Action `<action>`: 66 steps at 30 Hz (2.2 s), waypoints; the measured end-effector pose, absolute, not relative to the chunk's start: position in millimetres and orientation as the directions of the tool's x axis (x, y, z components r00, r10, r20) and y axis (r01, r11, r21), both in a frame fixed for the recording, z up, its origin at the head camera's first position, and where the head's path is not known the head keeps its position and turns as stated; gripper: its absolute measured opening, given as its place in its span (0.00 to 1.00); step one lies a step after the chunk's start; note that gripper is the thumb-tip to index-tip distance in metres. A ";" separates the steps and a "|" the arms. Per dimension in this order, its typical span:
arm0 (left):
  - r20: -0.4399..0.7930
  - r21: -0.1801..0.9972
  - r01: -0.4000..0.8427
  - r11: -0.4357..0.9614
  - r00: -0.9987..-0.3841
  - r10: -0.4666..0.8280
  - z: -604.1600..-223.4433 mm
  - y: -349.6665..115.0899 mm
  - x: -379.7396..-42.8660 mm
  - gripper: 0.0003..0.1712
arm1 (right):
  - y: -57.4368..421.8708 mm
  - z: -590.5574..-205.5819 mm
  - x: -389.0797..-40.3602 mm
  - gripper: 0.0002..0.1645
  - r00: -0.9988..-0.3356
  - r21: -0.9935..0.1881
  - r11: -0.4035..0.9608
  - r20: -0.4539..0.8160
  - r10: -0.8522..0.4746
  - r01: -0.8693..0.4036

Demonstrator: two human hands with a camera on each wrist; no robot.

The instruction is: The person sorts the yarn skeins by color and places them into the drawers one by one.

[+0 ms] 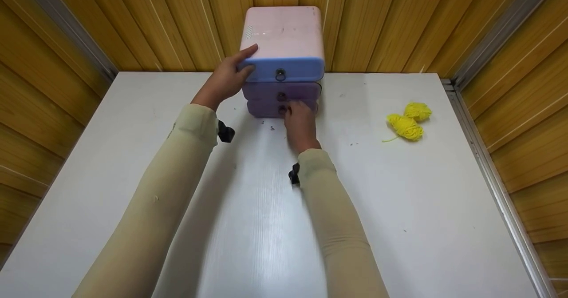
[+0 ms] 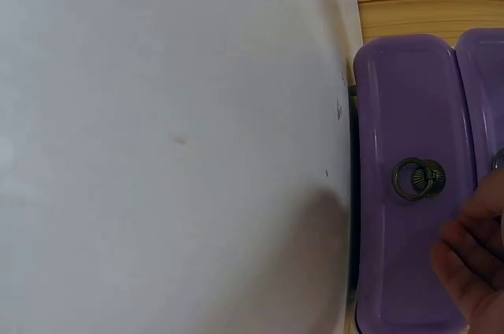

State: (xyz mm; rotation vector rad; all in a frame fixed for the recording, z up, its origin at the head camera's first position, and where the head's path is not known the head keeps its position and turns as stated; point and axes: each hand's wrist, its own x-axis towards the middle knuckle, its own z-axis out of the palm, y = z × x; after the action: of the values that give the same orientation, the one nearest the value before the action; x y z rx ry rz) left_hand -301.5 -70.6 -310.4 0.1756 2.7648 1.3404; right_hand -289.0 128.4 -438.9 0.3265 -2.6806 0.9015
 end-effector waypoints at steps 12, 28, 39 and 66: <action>-0.004 0.790 0.071 0.609 -0.993 0.121 -309.1 -70.2 -303.2 0.30 | 124.1 -449.3 -290.4 0.13 -0.975 -0.662 0.725 0.211 -0.062 -0.189; -0.039 0.795 0.065 0.603 -0.987 0.158 -305.4 -73.0 -303.2 0.30 | 118.2 -457.6 -299.4 0.18 -0.974 -0.694 0.701 0.227 -0.002 -0.163; -0.063 0.792 0.037 0.609 -0.988 0.142 -301.6 -75.7 -306.8 0.29 | 117.2 -464.7 -304.0 0.09 -0.986 -0.954 0.291 -0.029 0.163 0.076; -0.052 0.814 0.057 0.578 -0.984 0.172 -302.9 -92.2 -305.3 0.31 | 107.4 -472.7 -282.1 0.03 -0.978 -0.976 -0.104 -0.200 0.056 0.194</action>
State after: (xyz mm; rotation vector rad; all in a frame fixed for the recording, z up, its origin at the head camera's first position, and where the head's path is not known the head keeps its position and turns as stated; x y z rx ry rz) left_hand -305.3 -92.2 -302.9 0.1952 2.6771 1.3751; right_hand -282.1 107.4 -472.7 -0.3031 -2.1623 2.3870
